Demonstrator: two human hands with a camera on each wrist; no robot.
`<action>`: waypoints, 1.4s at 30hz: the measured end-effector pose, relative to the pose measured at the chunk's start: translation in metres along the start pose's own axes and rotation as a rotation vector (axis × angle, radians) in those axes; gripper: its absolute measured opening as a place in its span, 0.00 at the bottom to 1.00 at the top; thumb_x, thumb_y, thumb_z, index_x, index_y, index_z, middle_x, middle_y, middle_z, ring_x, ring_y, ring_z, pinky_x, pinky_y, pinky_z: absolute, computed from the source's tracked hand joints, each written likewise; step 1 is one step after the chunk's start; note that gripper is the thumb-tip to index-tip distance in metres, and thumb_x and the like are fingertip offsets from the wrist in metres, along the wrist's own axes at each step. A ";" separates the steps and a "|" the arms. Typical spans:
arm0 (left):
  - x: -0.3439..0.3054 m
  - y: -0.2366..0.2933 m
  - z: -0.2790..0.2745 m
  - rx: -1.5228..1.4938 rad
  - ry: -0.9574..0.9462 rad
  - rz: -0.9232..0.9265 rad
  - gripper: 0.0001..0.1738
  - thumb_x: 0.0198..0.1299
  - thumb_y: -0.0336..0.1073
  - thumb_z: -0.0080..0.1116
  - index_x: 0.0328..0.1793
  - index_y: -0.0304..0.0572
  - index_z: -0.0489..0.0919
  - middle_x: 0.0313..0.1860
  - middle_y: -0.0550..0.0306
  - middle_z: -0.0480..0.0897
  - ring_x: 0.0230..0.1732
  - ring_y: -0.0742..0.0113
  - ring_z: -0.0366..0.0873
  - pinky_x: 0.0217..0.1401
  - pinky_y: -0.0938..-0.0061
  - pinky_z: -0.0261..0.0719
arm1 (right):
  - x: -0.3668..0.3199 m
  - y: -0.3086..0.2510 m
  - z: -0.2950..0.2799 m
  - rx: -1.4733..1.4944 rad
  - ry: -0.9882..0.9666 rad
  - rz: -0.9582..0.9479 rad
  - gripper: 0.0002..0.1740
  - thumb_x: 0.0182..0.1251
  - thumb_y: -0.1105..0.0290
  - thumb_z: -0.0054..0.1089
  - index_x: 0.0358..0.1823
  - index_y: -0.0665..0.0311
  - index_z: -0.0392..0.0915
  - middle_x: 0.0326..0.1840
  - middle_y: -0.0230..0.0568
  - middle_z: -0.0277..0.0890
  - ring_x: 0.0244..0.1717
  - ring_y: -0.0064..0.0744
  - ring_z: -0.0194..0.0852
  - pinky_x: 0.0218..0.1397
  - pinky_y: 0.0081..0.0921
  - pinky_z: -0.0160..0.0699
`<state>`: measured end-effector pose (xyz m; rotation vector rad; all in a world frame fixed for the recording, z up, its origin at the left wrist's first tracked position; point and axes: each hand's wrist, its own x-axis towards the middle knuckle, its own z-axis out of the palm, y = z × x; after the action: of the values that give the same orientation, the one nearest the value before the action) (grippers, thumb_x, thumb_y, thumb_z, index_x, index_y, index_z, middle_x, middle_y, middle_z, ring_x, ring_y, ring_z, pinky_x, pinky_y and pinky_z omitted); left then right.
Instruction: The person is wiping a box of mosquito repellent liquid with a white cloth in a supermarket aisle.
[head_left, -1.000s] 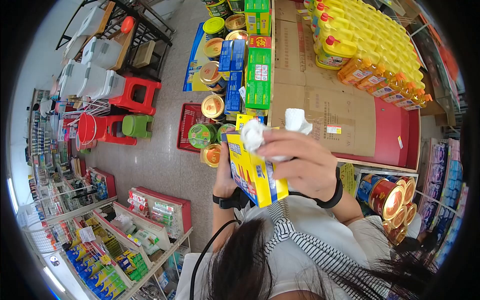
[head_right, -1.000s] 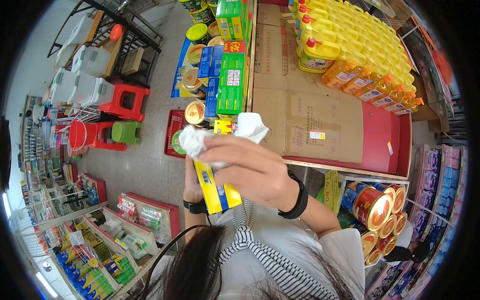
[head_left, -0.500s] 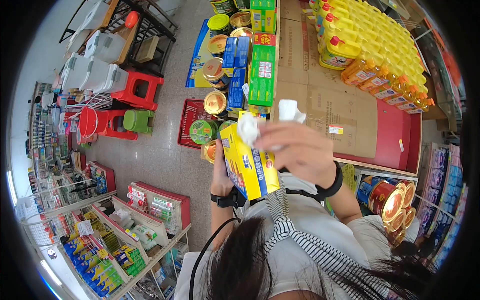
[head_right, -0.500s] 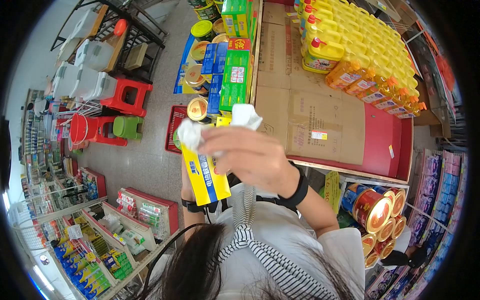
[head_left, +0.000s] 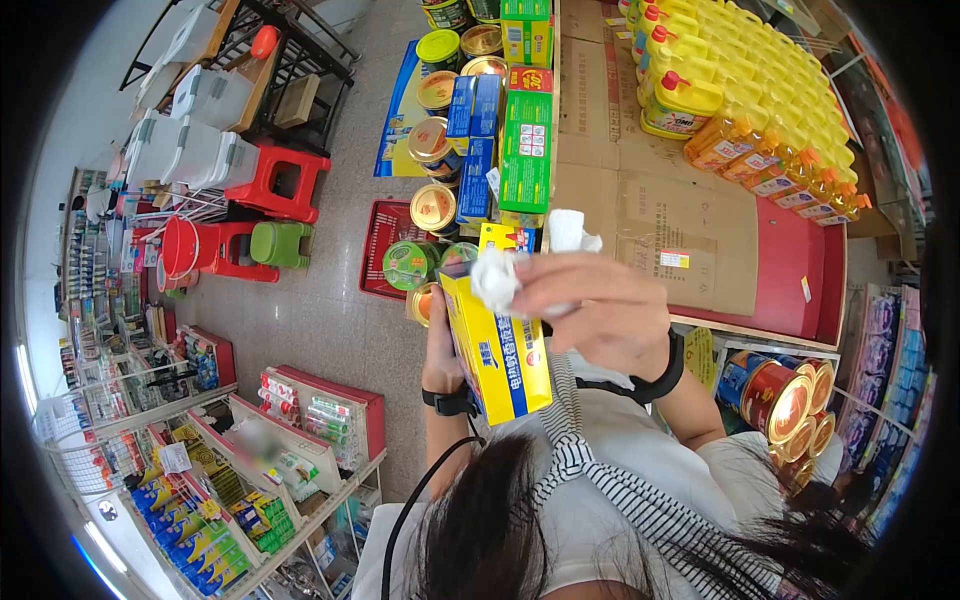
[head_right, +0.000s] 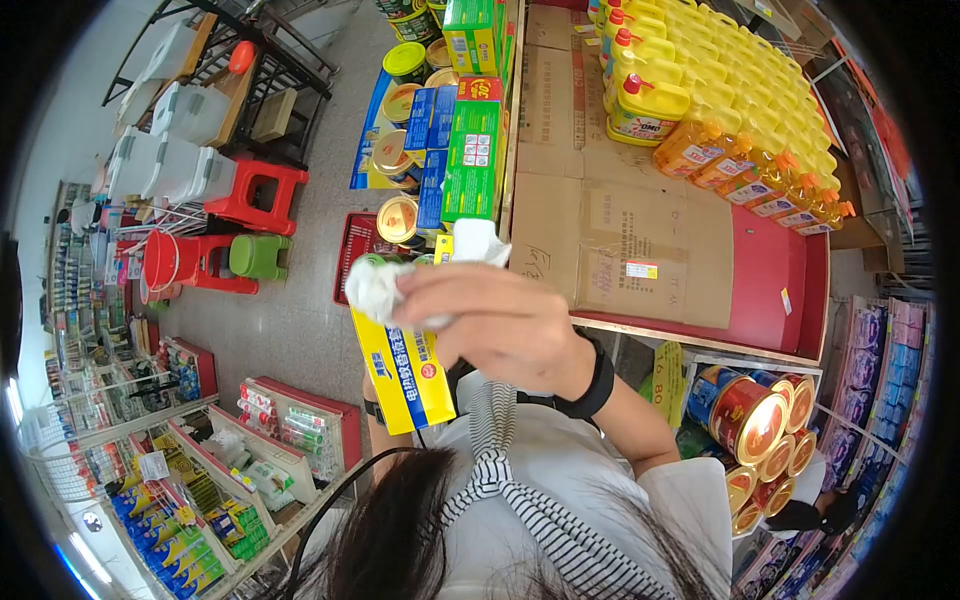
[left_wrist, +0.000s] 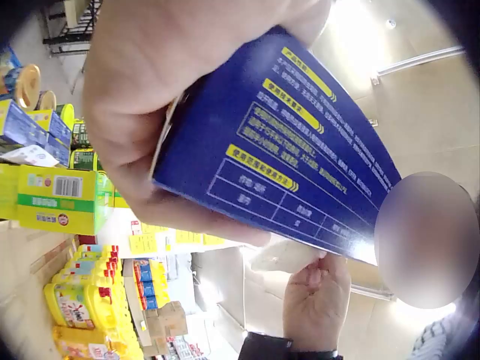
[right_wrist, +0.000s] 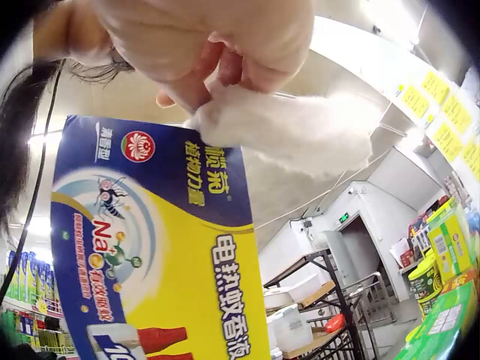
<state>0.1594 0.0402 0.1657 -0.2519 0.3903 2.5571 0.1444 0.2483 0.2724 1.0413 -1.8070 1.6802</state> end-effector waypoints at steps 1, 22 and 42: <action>-0.001 0.002 0.011 0.352 0.181 0.057 0.39 0.69 0.68 0.27 0.78 0.56 0.53 0.72 0.47 0.67 0.69 0.47 0.67 0.69 0.52 0.69 | -0.001 -0.002 -0.001 0.000 -0.002 -0.001 0.05 0.49 0.78 0.62 0.23 0.71 0.74 0.47 0.53 0.80 0.55 0.56 0.78 0.57 0.44 0.80; 0.011 0.003 0.048 0.371 0.091 0.035 0.26 0.72 0.46 0.46 0.72 0.48 0.59 0.59 0.51 0.75 0.52 0.56 0.81 0.51 0.65 0.85 | -0.033 -0.012 0.026 -0.088 0.161 0.422 0.10 0.50 0.90 0.60 0.24 0.66 0.76 0.43 0.42 0.77 0.44 0.37 0.79 0.45 0.27 0.81; -0.021 -0.022 -0.016 0.500 0.173 0.205 0.29 0.66 0.40 0.55 0.70 0.42 0.62 0.65 0.49 0.71 0.60 0.60 0.75 0.59 0.69 0.76 | -0.050 -0.003 0.040 -0.175 0.032 0.289 0.11 0.46 0.85 0.65 0.30 0.63 0.75 0.49 0.41 0.72 0.52 0.44 0.74 0.55 0.36 0.75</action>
<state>0.1900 0.0429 0.1506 -0.2552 1.1503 2.5358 0.1834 0.2199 0.2296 0.7025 -2.1204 1.6480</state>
